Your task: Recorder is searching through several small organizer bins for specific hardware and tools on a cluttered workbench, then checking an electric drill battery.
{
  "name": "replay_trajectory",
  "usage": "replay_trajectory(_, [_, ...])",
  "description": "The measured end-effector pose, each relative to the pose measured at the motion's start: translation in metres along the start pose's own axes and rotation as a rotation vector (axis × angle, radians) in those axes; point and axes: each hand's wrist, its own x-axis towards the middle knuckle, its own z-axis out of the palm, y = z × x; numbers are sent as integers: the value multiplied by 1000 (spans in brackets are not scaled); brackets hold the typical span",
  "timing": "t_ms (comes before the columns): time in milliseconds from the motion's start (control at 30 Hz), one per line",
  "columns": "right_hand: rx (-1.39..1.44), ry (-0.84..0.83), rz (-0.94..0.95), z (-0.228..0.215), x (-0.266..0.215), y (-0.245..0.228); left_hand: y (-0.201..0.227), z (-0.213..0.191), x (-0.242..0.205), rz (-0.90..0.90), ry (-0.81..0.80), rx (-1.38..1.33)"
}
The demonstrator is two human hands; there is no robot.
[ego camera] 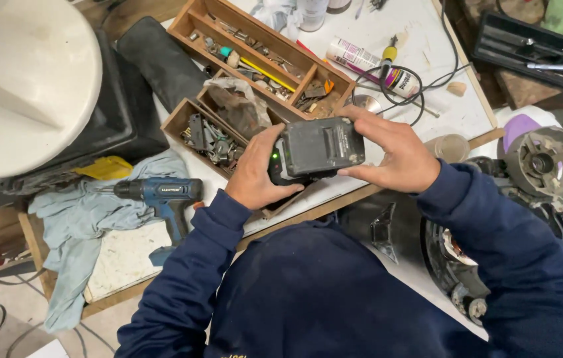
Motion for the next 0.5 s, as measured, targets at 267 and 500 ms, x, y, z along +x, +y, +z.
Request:
replay_trajectory(267, [-79,-54,-16,-1,6,-22,5,-3,2,-138,-13,-85])
replay_trajectory(500, [-36,-126,60,-10,19,-8,5,-6,7,-157,-27,-93])
